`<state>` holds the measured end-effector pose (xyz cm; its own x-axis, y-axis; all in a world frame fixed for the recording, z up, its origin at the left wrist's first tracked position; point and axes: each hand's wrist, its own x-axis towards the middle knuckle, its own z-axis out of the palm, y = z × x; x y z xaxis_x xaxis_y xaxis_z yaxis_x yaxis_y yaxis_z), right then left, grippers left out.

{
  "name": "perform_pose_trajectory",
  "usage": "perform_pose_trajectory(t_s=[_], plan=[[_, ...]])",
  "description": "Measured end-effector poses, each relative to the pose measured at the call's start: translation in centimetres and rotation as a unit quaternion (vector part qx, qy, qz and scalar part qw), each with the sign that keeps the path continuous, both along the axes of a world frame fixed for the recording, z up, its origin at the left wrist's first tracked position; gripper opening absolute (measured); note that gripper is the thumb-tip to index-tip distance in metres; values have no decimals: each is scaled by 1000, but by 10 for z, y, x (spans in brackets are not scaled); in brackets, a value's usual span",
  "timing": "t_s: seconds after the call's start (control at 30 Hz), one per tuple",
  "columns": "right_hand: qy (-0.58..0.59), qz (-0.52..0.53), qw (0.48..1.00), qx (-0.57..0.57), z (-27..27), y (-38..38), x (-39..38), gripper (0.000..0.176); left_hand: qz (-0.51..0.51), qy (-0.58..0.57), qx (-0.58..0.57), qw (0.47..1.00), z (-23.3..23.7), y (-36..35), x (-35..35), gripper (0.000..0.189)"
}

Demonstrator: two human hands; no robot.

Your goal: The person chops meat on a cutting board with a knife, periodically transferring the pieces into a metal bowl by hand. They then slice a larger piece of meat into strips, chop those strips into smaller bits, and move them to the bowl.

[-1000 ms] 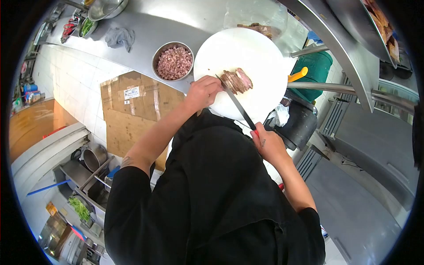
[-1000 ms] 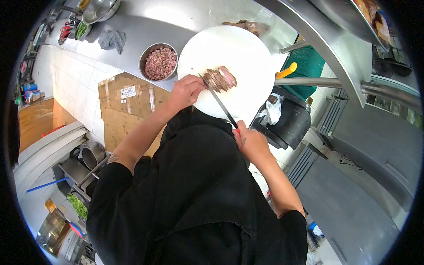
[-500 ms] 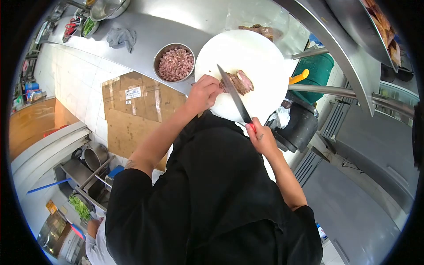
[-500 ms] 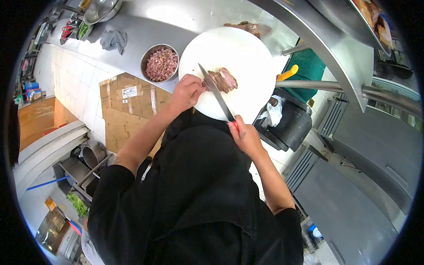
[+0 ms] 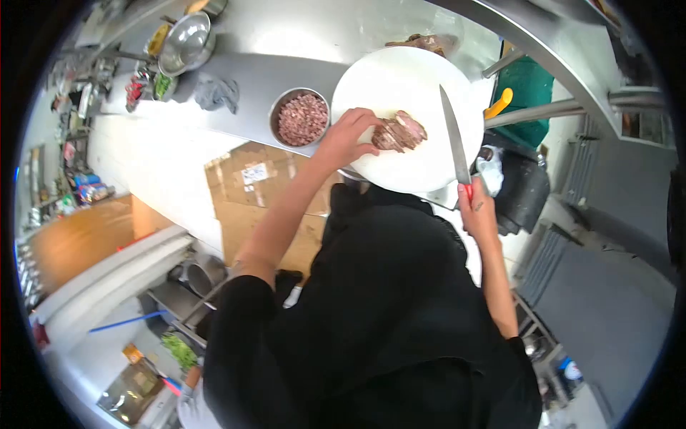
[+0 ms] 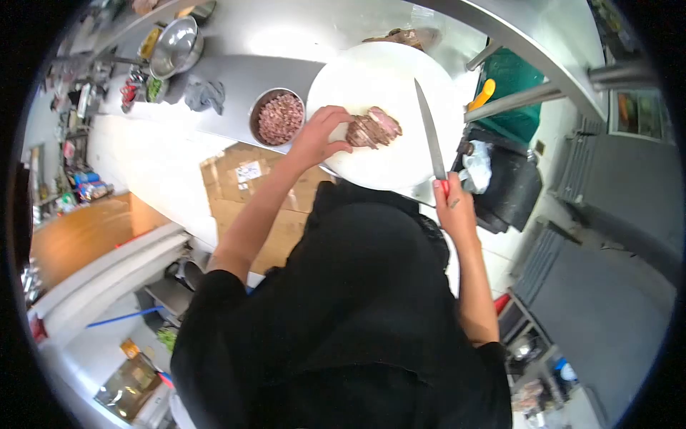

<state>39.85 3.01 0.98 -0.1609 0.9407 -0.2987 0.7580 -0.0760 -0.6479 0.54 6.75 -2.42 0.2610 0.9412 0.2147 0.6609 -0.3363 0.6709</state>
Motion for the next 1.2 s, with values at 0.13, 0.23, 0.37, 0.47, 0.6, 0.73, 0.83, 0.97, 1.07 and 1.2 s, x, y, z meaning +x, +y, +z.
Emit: perform_pose_trajectory(t_s=[0.13,0.23,0.37,0.47,0.6,0.73,0.83,0.97,1.07,1.2], plan=[[4,8,1000,6,-6,-2,1,31,-12,11,-84,996,17,12,2,85],[7,6,1000,-4,-5,-1,2,33,-20,24,-96,995,16,17,2,89],[6,1,999,-40,7,0,-4,32,-1,4,-46,999,12,10,1,79],[0,15,1000,-4,5,-2,-3,31,4,11,-14,1000,-1,-1,-1,66],[-10,30,999,29,2,-2,-1,29,5,42,18,999,4,-12,7,52],[-5,40,999,25,0,-1,1,30,39,45,10,998,2,-15,15,49],[1,54,998,20,3,0,3,31,44,48,-10,998,8,-13,18,44],[-9,81,997,11,7,3,5,32,32,61,-56,996,20,-7,17,38],[-18,112,993,15,6,9,13,32,19,66,-52,996,25,-3,18,36],[5,131,991,22,11,13,16,31,30,52,-61,996,27,-12,23,35]])
